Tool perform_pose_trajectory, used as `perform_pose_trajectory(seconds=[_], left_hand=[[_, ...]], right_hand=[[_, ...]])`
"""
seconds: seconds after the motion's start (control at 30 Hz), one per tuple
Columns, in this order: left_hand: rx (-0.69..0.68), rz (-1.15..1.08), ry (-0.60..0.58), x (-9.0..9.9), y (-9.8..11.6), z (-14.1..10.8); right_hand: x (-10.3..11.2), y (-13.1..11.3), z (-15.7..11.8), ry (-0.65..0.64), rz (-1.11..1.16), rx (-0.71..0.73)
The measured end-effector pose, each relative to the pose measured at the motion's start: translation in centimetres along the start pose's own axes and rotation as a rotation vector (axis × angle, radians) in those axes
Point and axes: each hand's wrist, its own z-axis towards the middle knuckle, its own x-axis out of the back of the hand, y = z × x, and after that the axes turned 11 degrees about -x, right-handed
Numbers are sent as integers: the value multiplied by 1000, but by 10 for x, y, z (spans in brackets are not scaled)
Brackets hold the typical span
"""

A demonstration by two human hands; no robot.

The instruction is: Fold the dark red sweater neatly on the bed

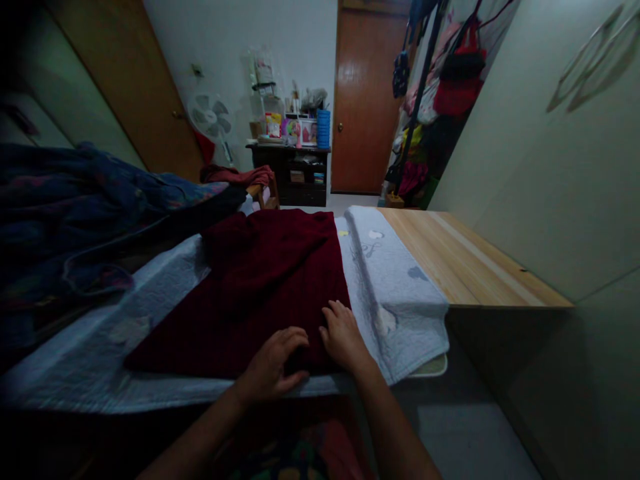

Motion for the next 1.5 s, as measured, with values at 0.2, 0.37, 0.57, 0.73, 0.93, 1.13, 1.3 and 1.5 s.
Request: perform_pose_trajectory(seconds=[0.2,0.37,0.57,0.73,0.93,1.13,1.3,1.5], left_hand=[[-38,38,-86,2,4,3],[-31,-11,-41,-1,1,0],[-90,-5,7,-2,-3,-4],[-136,48,50,3,1,-2],[-100,-42,19,3,1,2],[22,-116,-44,12,2,20],[115,157,-14,4,-6,51],[197,351,-53,-20,-37,58]], right_hand=[[-4,1,-2,50,15,1],[-11,6,-3,49,29,-9],[-2,6,-1,-5,7,-7],[-4,5,-2,20,-23,-18],[-10,5,-6,47,-42,-16],[-12,5,-7,43,-77,-20],[-12,3,-7,27,-98,-21],[-6,4,-12,14,-100,-20]])
